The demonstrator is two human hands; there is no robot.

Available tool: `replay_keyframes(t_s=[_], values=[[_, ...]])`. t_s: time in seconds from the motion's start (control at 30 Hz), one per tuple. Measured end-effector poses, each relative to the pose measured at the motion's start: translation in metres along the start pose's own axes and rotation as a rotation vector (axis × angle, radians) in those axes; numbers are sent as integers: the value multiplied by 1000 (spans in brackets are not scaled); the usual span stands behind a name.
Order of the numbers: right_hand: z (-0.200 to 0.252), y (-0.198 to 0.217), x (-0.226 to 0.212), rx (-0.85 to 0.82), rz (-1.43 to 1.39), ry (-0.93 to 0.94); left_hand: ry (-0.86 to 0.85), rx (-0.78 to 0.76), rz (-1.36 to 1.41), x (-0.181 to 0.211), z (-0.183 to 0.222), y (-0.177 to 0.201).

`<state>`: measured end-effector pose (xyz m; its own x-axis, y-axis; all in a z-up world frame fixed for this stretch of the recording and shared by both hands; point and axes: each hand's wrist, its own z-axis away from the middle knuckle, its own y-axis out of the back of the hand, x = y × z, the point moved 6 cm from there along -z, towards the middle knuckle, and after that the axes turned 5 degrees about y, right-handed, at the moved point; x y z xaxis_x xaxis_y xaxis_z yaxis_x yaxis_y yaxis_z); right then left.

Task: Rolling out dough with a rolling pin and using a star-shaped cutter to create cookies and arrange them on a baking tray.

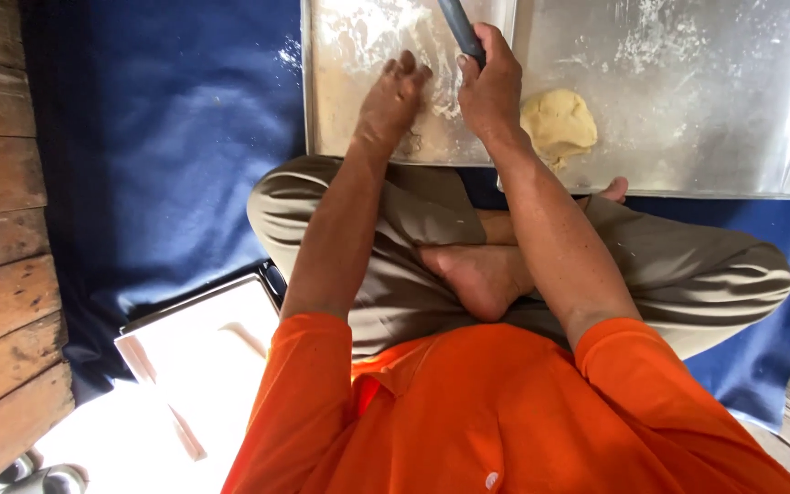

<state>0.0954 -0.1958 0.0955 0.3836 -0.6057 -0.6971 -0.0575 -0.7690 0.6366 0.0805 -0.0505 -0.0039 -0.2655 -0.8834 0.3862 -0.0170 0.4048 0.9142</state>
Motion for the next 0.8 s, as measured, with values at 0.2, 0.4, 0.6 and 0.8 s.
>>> replay_keyframes(t_s=[0.2, 0.4, 0.6, 0.8], values=[[2, 7, 2, -70, -28, -102, 217, -123, 447, -4, -3, 27], [2, 7, -5, -87, -56, -34, 234, 117, 224, -15, -1, 29], [4, 12, 3, -86, -74, -74, 200, -291, 221, 3, 30, -14], [3, 11, -1, -88, -74, -38, 209, -452, -85, 19, 33, -18]])
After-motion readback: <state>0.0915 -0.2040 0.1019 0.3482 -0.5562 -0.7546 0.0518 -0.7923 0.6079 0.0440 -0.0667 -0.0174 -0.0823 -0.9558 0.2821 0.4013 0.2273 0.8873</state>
